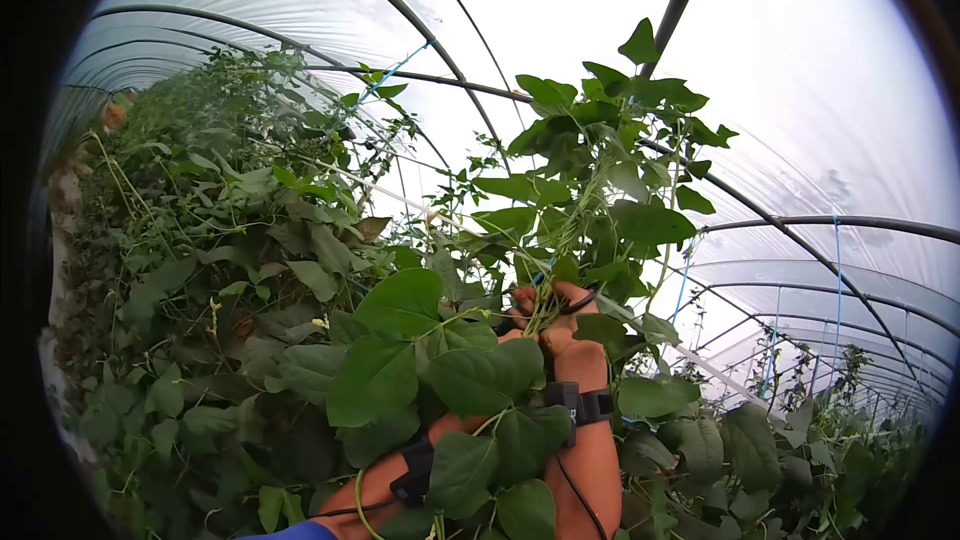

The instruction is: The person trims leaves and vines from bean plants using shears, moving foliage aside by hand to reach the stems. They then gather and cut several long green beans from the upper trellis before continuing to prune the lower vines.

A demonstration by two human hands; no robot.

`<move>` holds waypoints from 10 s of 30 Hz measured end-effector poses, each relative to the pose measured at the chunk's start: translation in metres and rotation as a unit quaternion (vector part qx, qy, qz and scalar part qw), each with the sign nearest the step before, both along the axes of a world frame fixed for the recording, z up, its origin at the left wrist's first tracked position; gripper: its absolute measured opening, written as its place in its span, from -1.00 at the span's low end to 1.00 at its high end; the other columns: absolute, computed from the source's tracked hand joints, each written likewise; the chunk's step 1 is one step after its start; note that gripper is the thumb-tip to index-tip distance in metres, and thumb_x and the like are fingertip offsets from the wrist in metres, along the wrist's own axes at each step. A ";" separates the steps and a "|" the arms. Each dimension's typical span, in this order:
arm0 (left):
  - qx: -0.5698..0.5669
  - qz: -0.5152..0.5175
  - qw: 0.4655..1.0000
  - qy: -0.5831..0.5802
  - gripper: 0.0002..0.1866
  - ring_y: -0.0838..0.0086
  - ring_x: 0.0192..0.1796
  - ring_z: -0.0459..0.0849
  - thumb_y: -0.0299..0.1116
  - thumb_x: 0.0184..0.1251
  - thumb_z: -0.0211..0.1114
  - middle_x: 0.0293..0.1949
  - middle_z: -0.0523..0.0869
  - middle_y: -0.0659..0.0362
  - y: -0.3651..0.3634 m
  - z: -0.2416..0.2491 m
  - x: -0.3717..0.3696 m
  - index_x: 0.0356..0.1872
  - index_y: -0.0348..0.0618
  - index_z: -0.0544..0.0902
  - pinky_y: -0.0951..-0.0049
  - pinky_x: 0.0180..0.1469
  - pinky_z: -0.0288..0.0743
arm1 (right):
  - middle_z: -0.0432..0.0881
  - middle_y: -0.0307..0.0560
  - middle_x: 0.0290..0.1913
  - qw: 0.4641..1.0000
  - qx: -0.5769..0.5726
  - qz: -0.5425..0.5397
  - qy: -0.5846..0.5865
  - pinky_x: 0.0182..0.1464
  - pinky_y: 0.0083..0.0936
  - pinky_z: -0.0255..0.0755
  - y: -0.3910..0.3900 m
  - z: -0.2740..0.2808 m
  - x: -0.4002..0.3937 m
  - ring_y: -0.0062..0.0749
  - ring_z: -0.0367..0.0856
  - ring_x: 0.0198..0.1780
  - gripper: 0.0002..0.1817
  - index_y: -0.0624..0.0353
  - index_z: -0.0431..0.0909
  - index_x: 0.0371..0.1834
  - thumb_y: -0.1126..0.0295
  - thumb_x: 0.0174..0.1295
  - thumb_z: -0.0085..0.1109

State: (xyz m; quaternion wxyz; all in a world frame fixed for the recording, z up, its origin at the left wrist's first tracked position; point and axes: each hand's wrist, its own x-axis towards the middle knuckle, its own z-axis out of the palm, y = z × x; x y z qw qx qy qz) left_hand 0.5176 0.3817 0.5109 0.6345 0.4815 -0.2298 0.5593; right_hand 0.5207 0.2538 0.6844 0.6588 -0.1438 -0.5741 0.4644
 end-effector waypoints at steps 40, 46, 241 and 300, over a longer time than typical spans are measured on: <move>-0.126 0.141 0.981 0.032 -0.62 0.40 -0.22 0.65 -0.14 0.25 0.27 -0.08 0.62 0.14 -0.015 -0.200 -0.007 -0.02 -0.15 0.53 0.34 -0.23 0.52 | 0.16 -0.38 -0.57 0.992 0.013 0.055 0.111 -0.61 -0.64 -0.02 0.055 -0.202 0.032 -0.65 0.12 -0.60 -0.70 0.00 0.25 -0.54 0.26 0.38 0.01; 0.116 0.344 0.897 0.253 -0.56 0.35 -0.15 0.65 -0.18 0.21 0.27 0.00 0.60 0.11 -0.056 -0.215 -0.112 0.06 -0.17 0.51 0.33 -0.17 0.52 | 0.12 -0.41 -0.57 0.995 -0.021 0.064 0.073 -0.60 -0.63 -0.02 0.065 -0.229 0.038 -0.67 0.07 -0.60 -0.71 -0.04 0.22 -0.53 0.33 0.35 0.03; -0.451 0.408 0.770 -0.191 -0.77 0.59 -0.59 0.39 -0.23 0.19 0.24 -0.64 0.37 0.36 -0.207 -0.340 -0.391 -0.51 0.00 0.38 0.57 -0.52 0.21 | 0.41 -0.30 -0.69 0.827 -0.109 -0.027 -0.551 -0.57 -0.54 0.25 -0.065 -0.313 -0.027 -0.52 0.39 -0.66 -0.51 0.27 0.52 -0.55 0.04 0.36 0.10; 0.187 0.688 0.690 0.123 -0.36 -0.02 0.18 0.52 -0.50 -0.06 0.19 0.11 0.55 -0.19 0.038 0.243 -0.063 0.19 -0.31 0.35 0.29 0.24 0.37 | 0.61 -0.06 -0.46 0.804 0.298 -0.379 -0.349 -0.35 -0.52 0.41 0.079 -0.128 0.094 -0.54 0.53 -0.43 -0.60 0.37 0.55 -0.14 0.19 0.19 0.24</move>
